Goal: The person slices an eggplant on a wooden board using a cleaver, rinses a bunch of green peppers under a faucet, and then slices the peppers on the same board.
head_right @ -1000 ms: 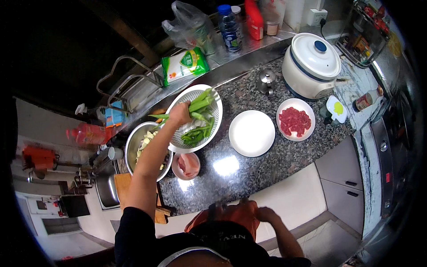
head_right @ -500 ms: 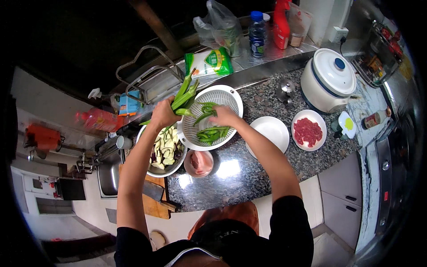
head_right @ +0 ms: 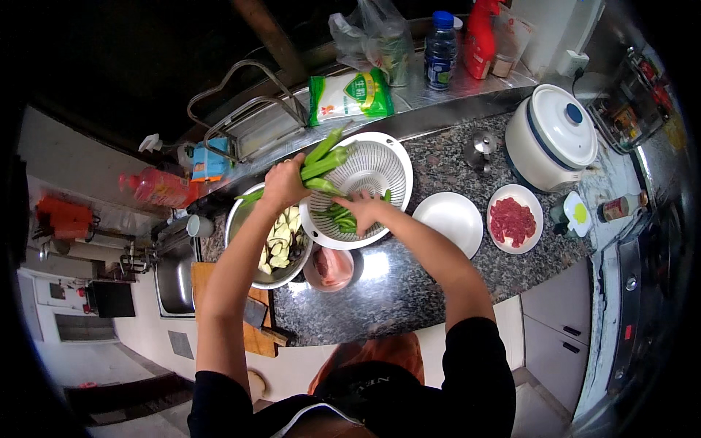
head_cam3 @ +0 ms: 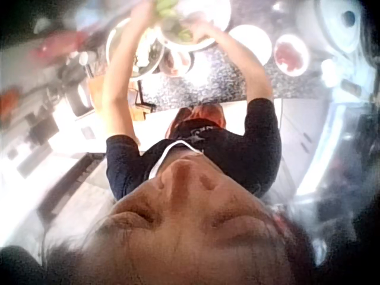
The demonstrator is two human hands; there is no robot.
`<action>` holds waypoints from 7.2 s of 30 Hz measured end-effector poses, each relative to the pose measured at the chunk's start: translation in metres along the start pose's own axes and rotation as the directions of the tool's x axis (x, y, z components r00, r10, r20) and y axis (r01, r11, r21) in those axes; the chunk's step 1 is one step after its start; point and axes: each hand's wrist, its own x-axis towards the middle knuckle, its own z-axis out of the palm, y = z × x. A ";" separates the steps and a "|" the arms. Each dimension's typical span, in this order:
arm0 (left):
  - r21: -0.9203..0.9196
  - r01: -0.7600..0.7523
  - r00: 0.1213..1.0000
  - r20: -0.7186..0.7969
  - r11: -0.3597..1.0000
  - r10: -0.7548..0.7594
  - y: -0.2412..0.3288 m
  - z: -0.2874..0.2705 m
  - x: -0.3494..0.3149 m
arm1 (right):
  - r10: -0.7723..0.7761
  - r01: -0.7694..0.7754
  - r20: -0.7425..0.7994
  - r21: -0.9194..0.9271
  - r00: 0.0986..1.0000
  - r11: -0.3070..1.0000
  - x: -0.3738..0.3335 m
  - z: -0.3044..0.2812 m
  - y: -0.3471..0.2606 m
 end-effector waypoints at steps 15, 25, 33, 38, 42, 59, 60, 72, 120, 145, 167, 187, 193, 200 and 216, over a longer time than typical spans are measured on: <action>0.123 -0.220 0.943 -0.229 0.968 0.243 0.041 0.084 0.043 | 0.031 -0.062 -0.288 -0.101 0.957 0.993 0.001 0.018 0.001; -0.298 -0.148 0.859 0.434 0.943 0.272 0.004 0.116 -0.001 | 0.009 -0.109 -0.262 -0.369 0.965 0.923 -0.011 0.006 0.022; -0.467 0.036 0.881 0.433 0.884 0.193 0.018 0.170 0.003 | -0.028 -0.129 -0.398 -0.362 0.917 0.923 0.006 0.025 0.049; -0.521 0.166 0.849 0.508 0.837 0.147 0.014 0.172 -0.002 | 0.029 -0.065 -0.147 -0.248 0.989 0.966 -0.003 0.012 0.039; -0.554 0.170 0.883 0.452 0.815 0.124 0.013 0.177 -0.003 | 0.104 -0.125 -0.155 -0.134 0.982 0.983 0.001 0.010 0.042; -0.941 0.290 0.916 0.326 0.175 0.233 0.017 0.069 -0.004 | -0.085 0.326 -0.453 0.486 0.887 0.811 -0.031 -0.020 0.065; -0.940 0.327 0.918 0.341 0.100 0.200 0.022 0.058 -0.011 | -0.005 0.249 -0.399 0.561 0.917 0.789 -0.031 -0.021 0.060; -0.930 0.233 0.972 0.225 -0.283 0.061 -0.008 0.020 -0.070 | -0.066 0.267 -0.291 0.738 0.955 0.620 -0.057 -0.076 -0.065; -0.830 0.348 0.755 0.524 -0.435 -0.395 -0.696 0.218 -0.400 | -0.200 0.009 0.115 0.847 0.973 0.531 0.519 0.240 -0.566; -0.788 0.108 0.745 0.467 -0.606 -0.476 -0.596 0.153 -0.606 | 0.398 0.114 -0.580 0.653 0.711 0.749 0.133 0.212 -0.507; -0.845 0.186 0.841 0.401 -0.501 -0.363 -0.263 0.104 -0.457 | 0.432 -0.230 -0.894 0.399 0.117 0.888 -0.055 0.093 -0.113; -0.974 0.143 0.980 0.114 0.176 -0.165 -0.128 0.061 -0.370 | -0.100 0.666 -0.749 0.510 0.655 0.545 -0.072 0.075 -0.211; -0.888 0.129 0.949 0.239 0.442 0.204 -0.082 0.044 -0.345 | -0.254 0.265 -0.183 0.904 0.950 0.336 -0.103 0.105 -0.273; -0.919 0.383 0.923 0.385 -0.093 -0.006 -0.122 0.063 -0.374 | 0.669 -0.381 -0.736 0.651 -0.103 0.656 -0.153 0.152 -0.020; -0.820 0.068 0.797 0.387 -0.568 -0.463 -0.186 0.094 -0.460 | 0.979 0.342 -0.163 0.933 0.119 0.114 -0.178 0.158 0.045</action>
